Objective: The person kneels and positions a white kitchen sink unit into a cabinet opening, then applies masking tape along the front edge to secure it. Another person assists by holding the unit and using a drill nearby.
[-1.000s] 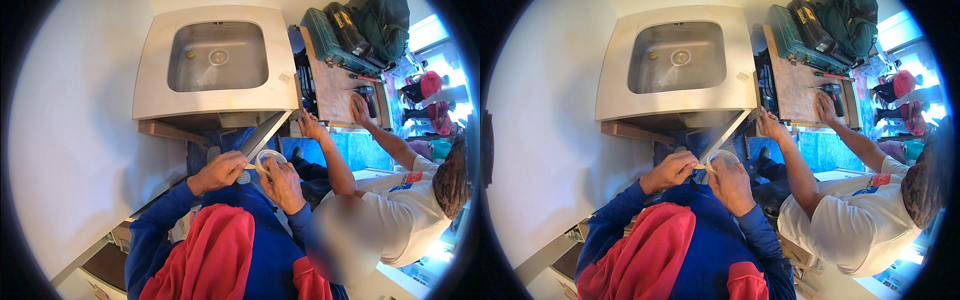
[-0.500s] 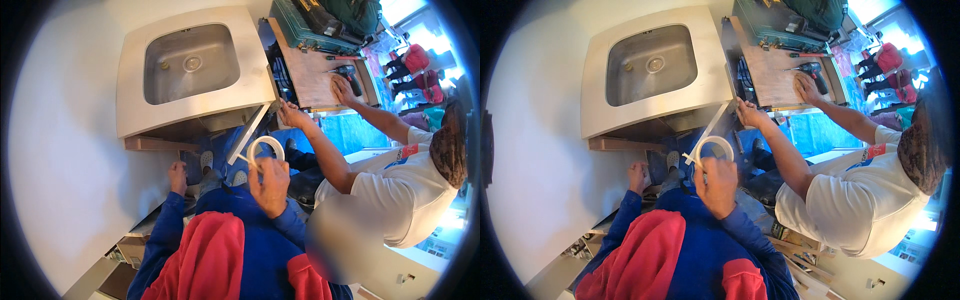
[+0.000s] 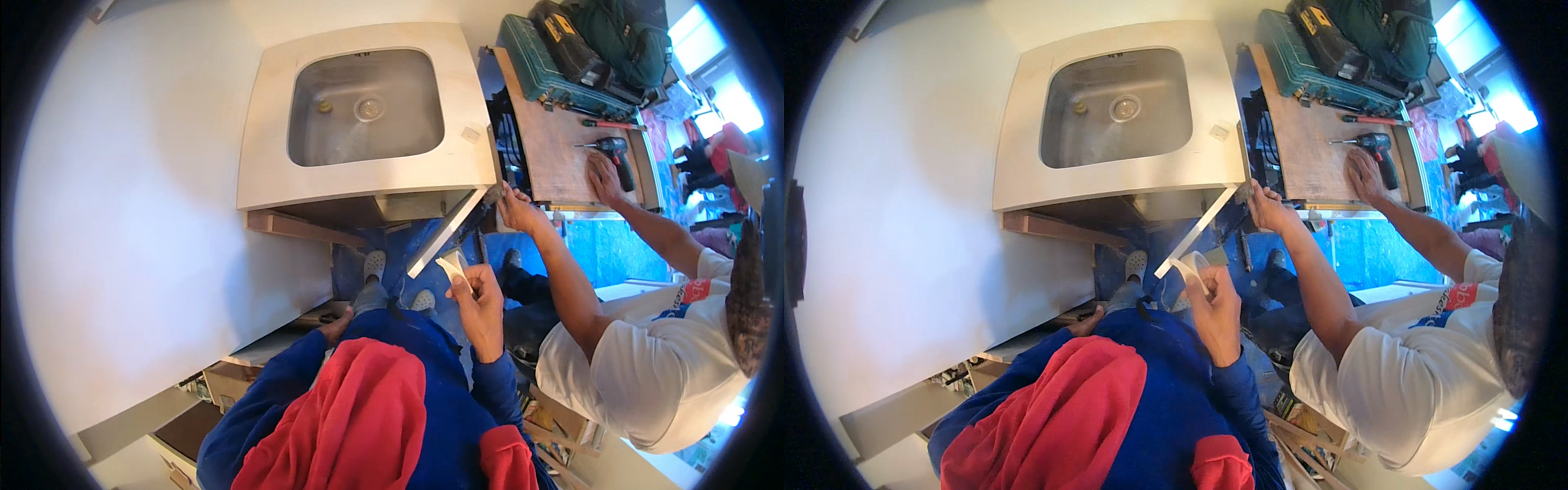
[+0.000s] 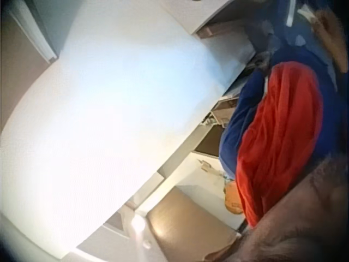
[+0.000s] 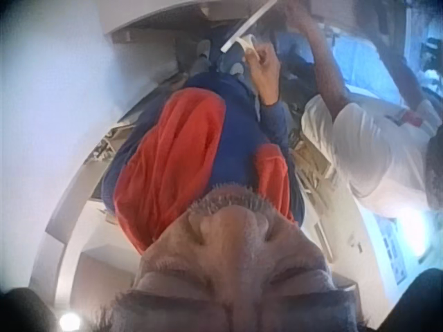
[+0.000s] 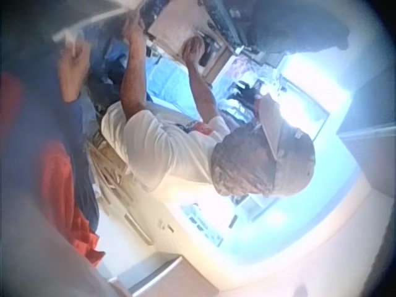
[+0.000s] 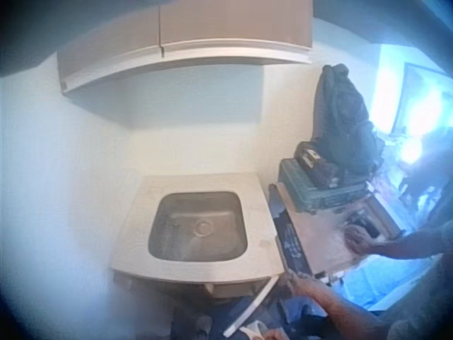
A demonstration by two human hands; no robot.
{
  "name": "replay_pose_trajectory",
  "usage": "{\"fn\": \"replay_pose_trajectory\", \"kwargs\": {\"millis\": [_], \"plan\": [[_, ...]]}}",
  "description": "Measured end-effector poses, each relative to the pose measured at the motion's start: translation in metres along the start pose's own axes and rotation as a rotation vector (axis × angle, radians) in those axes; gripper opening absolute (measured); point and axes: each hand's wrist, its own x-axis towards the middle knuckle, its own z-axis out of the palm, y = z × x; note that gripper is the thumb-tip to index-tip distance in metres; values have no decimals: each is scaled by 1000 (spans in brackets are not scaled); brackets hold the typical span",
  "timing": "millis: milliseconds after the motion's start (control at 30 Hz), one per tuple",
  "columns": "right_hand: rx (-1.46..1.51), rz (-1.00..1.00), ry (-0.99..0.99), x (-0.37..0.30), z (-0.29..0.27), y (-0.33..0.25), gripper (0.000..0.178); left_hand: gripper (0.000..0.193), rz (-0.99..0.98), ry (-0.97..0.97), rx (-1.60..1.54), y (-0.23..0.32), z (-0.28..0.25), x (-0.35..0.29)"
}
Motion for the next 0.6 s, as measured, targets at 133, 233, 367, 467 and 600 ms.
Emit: {"fn": "replay_pose_trajectory", "kwargs": {"millis": [133, 233, 367, 467, 600], "plan": [[-9, 53, -42, 0, 1, 2, 14, 102, 13, 54, 345, 27, 6, -59], [-32, -3, -95, 3, 6, 6, 15, 75, 209, 203, 574, 50, 5, -105], [19, -34, -188, 7, 18, 7, 18, 35, 425, 534, 431, 107, 28, -131], [88, -30, -247, 11, 27, 1, 21, 28, 482, 477, 41, 147, 58, -142], [51, 50, -333, 11, 37, -6, 23, 39, 871, 583, 31, 200, 89, -143]]}}
